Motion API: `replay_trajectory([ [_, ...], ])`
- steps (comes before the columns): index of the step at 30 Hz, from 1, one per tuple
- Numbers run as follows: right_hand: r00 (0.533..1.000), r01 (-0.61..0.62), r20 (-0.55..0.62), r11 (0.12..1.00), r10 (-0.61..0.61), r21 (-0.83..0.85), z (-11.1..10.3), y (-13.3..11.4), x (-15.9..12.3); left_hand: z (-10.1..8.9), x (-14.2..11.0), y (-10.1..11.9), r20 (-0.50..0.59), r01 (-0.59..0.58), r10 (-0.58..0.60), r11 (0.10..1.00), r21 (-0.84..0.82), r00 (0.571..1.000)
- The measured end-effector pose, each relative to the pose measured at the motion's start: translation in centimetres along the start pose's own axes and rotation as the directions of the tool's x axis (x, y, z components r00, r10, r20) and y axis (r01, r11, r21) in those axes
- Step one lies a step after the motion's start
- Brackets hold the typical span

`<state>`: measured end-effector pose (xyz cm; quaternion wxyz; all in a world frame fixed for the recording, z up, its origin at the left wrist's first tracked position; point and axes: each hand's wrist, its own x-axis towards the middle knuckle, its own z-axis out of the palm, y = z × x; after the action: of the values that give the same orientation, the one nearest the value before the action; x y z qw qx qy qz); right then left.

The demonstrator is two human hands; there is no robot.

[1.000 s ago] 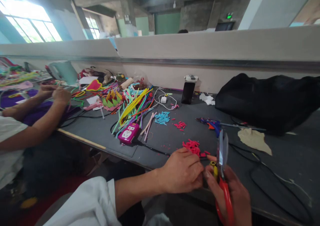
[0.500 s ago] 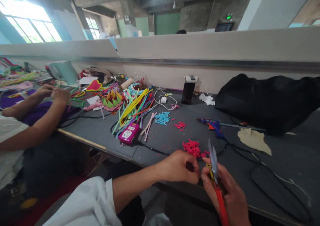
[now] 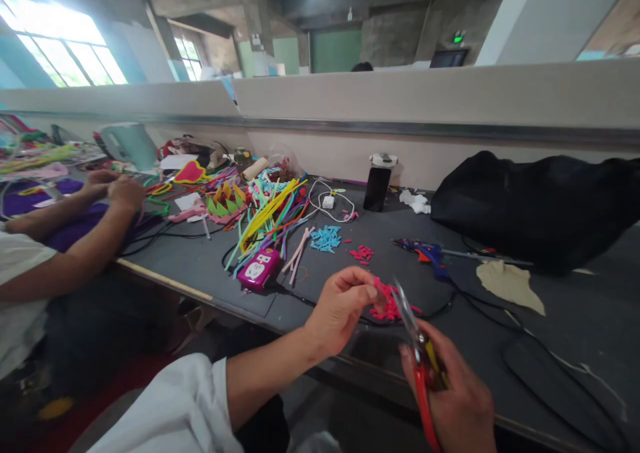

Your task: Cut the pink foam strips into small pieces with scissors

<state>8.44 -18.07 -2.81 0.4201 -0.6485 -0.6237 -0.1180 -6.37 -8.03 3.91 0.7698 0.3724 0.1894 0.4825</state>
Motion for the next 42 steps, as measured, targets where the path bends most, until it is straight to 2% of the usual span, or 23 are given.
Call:
replay_trajectory([
  [3,0.999,0.014,0.043,1.000,-0.014,0.002,0.4,-0.1,-0.4,0.1,-0.3,-0.1,-0.062,-0.014,0.011,0.999,-0.043,0.998],
  [12,0.997,-0.012,0.073,0.999,0.015,-0.030,0.8,0.4,-1.2,0.5,-0.9,-0.7,-0.136,-0.031,0.024,0.998,-0.048,0.990],
  [22,0.993,-0.019,0.111,0.997,0.027,-0.070,0.8,0.3,-1.2,0.8,-1.1,-1.1,-0.170,-0.027,0.020,0.999,-0.034,0.985],
  [27,0.990,0.030,0.143,0.996,-0.017,-0.087,0.9,0.7,-1.4,0.9,-1.2,-1.0,-0.161,-0.044,0.038,0.998,-0.034,0.986],
  [36,0.991,0.060,0.126,0.995,-0.050,-0.075,0.8,0.7,-1.5,0.6,-1.1,-1.2,-0.144,-0.101,0.105,0.994,0.038,0.984],
  [42,0.990,0.060,0.132,0.996,-0.050,-0.068,0.6,1.0,-1.5,0.8,-1.2,-1.0,-0.158,-0.074,0.078,0.997,0.030,0.984],
])
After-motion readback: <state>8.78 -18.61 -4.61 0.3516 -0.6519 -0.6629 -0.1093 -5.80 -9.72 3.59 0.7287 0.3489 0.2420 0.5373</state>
